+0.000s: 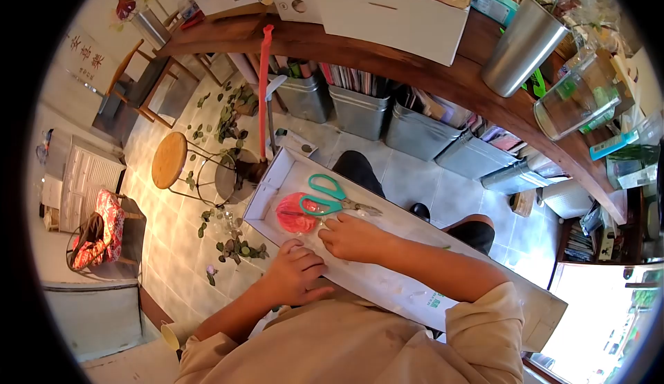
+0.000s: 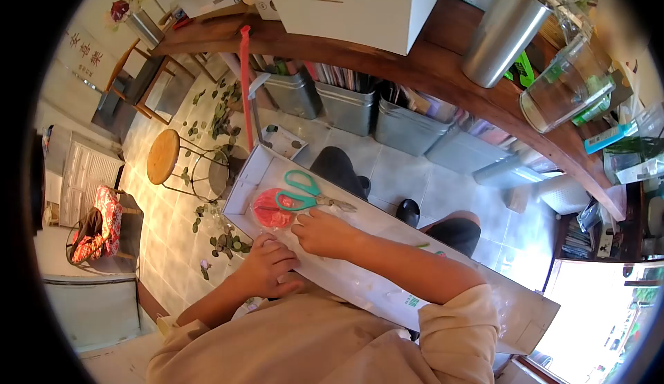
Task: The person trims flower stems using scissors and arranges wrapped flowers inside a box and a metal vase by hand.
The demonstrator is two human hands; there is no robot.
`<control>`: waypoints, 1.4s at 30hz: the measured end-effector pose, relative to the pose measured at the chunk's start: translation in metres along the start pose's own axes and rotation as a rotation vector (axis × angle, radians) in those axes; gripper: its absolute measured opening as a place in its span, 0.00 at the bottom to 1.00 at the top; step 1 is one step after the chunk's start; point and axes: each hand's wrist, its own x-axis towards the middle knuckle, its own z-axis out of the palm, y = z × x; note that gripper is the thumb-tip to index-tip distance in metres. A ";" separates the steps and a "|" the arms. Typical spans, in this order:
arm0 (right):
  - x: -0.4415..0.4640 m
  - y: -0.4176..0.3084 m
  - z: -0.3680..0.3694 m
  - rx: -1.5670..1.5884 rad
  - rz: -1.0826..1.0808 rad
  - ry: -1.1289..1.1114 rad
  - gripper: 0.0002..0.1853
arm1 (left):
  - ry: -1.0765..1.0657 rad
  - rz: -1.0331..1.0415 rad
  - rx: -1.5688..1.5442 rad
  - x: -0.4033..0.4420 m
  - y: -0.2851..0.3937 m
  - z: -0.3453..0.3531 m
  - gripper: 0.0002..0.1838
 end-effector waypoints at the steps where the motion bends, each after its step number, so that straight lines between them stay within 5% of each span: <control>1: -0.001 0.001 -0.002 -0.002 -0.039 -0.049 0.07 | -0.003 -0.002 0.014 -0.003 0.000 0.003 0.14; 5: -0.008 0.002 0.011 0.015 -0.145 0.037 0.07 | 0.002 0.015 0.052 -0.007 -0.005 0.011 0.16; 14: -0.006 -0.016 0.028 -0.032 0.217 0.186 0.08 | 0.005 0.013 0.022 -0.009 -0.010 0.014 0.17; 23: -0.003 -0.029 0.039 0.683 0.946 0.474 0.06 | 0.054 0.013 0.061 -0.001 -0.003 0.012 0.14; 32: -0.034 -0.014 0.029 1.195 0.896 0.412 0.03 | 0.033 -0.025 0.078 0.007 -0.002 0.011 0.12; 38: -0.027 -0.030 0.031 1.318 1.270 0.662 0.06 | 0.018 -0.051 0.108 0.011 0.004 0.015 0.13; 42: -0.024 -0.039 0.032 1.401 1.276 0.898 0.06 | 0.023 -0.077 0.155 0.013 0.014 0.015 0.13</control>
